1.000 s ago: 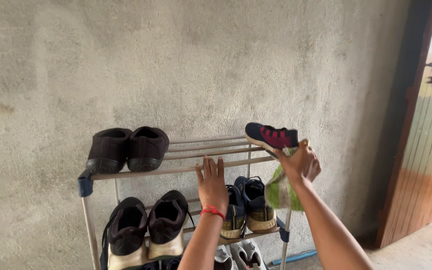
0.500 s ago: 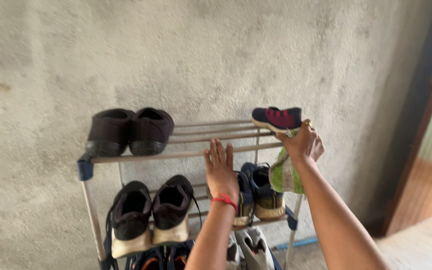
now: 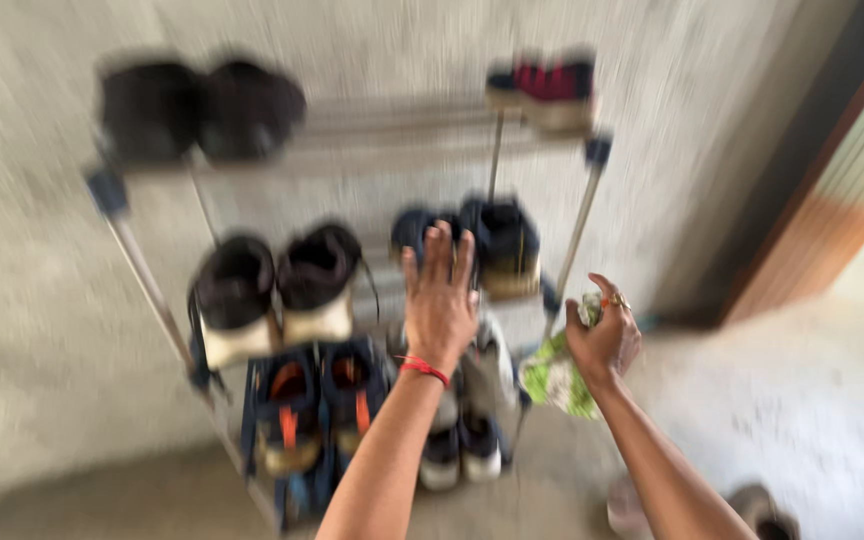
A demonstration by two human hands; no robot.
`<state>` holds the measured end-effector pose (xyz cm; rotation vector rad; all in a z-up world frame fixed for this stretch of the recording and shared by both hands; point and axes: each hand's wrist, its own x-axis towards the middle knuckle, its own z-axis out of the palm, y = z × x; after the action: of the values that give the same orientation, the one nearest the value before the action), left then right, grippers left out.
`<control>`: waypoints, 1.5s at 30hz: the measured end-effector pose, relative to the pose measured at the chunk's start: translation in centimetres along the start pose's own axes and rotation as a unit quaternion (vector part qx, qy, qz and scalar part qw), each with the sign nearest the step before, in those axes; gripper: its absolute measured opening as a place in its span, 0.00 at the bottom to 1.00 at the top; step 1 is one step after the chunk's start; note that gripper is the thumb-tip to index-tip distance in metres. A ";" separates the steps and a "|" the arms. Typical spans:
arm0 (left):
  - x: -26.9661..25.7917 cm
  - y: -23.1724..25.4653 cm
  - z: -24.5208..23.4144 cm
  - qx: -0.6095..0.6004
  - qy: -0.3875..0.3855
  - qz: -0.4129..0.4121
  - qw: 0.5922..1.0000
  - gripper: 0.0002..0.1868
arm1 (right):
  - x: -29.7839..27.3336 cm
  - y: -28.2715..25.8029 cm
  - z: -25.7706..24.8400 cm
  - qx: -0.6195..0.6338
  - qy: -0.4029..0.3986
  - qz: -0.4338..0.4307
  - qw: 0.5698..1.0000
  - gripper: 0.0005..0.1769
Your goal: The person wipes several pairs of shoes and sandals with a cloth. They pick up each item from the floor or a shoe rack, wipe it, and place it back on the rack.
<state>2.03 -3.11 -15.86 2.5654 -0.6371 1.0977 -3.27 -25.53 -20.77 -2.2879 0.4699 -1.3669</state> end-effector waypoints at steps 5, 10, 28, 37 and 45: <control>-15.9 1.7 11.5 -0.035 -0.157 -0.017 0.987 0.47 | -13.4 7.8 5.4 -0.014 -0.145 0.090 0.985 0.19; -30.2 1.1 21.1 -0.047 -0.325 -0.064 0.942 0.44 | -27.0 13.3 9.0 -0.038 -0.228 0.099 0.968 0.18; -54.4 -0.5 36.1 -0.114 -0.562 -0.165 0.803 0.41 | -49.0 27.9 18.9 -0.338 -0.722 0.106 0.594 0.29; -56.4 -1.2 38.4 -0.130 -0.588 -0.210 0.770 0.40 | -52.7 29.5 18.8 -0.334 -0.727 0.115 0.589 0.22; -49.8 -1.3 34.7 -0.173 -0.493 -0.317 0.792 0.35 | -49.0 26.7 18.3 -0.260 -0.651 0.134 0.700 0.18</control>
<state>-6.66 -2.15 -75.89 2.5146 -0.0739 -0.5891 -11.16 -20.56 -78.72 -2.7360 0.6371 0.7776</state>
